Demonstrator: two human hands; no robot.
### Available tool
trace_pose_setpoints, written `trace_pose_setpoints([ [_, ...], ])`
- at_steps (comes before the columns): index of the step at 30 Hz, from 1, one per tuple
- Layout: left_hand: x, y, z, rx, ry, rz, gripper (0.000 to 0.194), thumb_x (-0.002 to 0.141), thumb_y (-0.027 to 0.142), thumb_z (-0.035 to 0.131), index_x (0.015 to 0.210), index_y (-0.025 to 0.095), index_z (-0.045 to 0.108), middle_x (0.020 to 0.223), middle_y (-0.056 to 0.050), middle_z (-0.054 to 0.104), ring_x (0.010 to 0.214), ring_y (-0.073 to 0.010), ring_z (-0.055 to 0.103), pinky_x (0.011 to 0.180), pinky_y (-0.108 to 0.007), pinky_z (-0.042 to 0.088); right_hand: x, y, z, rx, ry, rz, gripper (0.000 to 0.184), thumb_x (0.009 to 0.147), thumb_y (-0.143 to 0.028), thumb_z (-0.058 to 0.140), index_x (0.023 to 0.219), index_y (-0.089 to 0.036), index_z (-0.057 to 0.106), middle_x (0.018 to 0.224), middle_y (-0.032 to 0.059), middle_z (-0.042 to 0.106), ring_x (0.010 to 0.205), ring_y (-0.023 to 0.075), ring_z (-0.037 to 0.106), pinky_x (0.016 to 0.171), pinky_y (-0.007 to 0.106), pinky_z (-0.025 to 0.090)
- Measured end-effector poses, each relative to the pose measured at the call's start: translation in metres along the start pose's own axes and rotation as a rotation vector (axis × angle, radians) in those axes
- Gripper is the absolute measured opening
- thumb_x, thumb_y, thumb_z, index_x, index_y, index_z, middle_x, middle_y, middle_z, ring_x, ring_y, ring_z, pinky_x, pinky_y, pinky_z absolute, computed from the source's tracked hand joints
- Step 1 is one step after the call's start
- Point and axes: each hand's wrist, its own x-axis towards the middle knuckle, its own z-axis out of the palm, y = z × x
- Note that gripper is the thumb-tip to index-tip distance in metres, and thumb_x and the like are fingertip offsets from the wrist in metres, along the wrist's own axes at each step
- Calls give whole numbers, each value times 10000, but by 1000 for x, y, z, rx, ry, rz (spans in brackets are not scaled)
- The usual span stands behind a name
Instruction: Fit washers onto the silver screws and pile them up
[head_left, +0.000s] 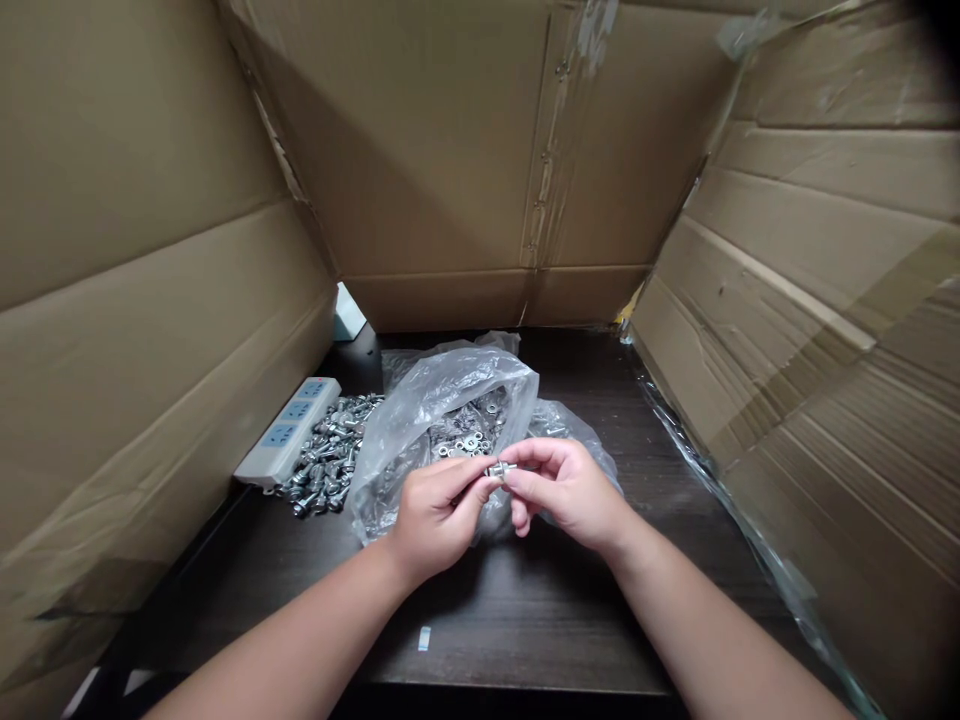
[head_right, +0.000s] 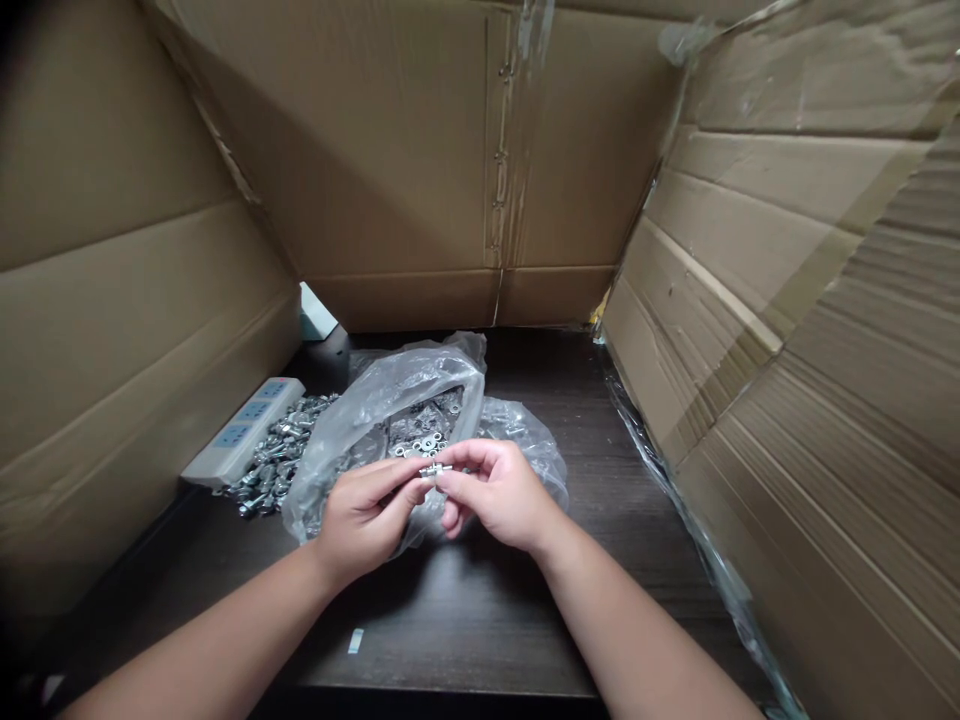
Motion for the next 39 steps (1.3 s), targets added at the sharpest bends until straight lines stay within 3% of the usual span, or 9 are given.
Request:
trace_pose_setpoints([
  [9,-2,-3,2,7,-12,33,185,824,96,640,991,142,705,760,-63,734,636,-115,685,605,-185,547,-1,0,-3,-18,-41,11,253,823,-368,692,817,-128,611,536,-17,602,435,114,600,427,226,526],
  [15,-3,-3,3,22,-20,58,183,822,104,648,991,141,707,772,-73,746,640,-128,694,598,-195,547,2,2,-1,39,-54,71,386,817,-472,659,654,-144,537,497,-47,519,365,110,560,319,210,481],
  [19,-4,-3,4,30,-19,80,175,820,107,648,979,138,713,763,-72,747,631,-128,695,597,-194,545,6,4,-1,21,9,130,466,812,-558,619,620,-145,522,449,-48,488,312,118,529,252,212,443],
  [22,-4,-3,5,36,-19,62,166,824,126,646,970,149,722,762,-63,748,630,-127,693,599,-195,540,7,3,-2,20,95,131,461,818,-586,596,704,-141,555,489,-38,523,321,127,549,259,234,471],
  [27,-2,-3,6,-48,-23,-140,165,829,161,628,937,169,752,743,-39,745,604,-117,665,595,-198,523,6,1,-1,18,42,-21,368,778,-491,691,870,-146,602,639,-19,601,420,129,614,358,253,546],
  [33,1,-6,8,-410,7,-625,228,751,310,704,890,140,768,600,-19,669,457,-83,517,408,-177,390,8,5,2,-6,16,-214,407,671,-390,803,930,-160,590,692,-24,642,514,125,644,507,285,595],
  [39,1,2,5,-503,-4,-729,372,709,398,745,898,78,751,504,-7,571,377,-49,401,350,-166,278,10,5,1,-66,4,-232,427,655,-439,794,893,-139,604,600,-24,639,499,125,632,513,276,576],
])
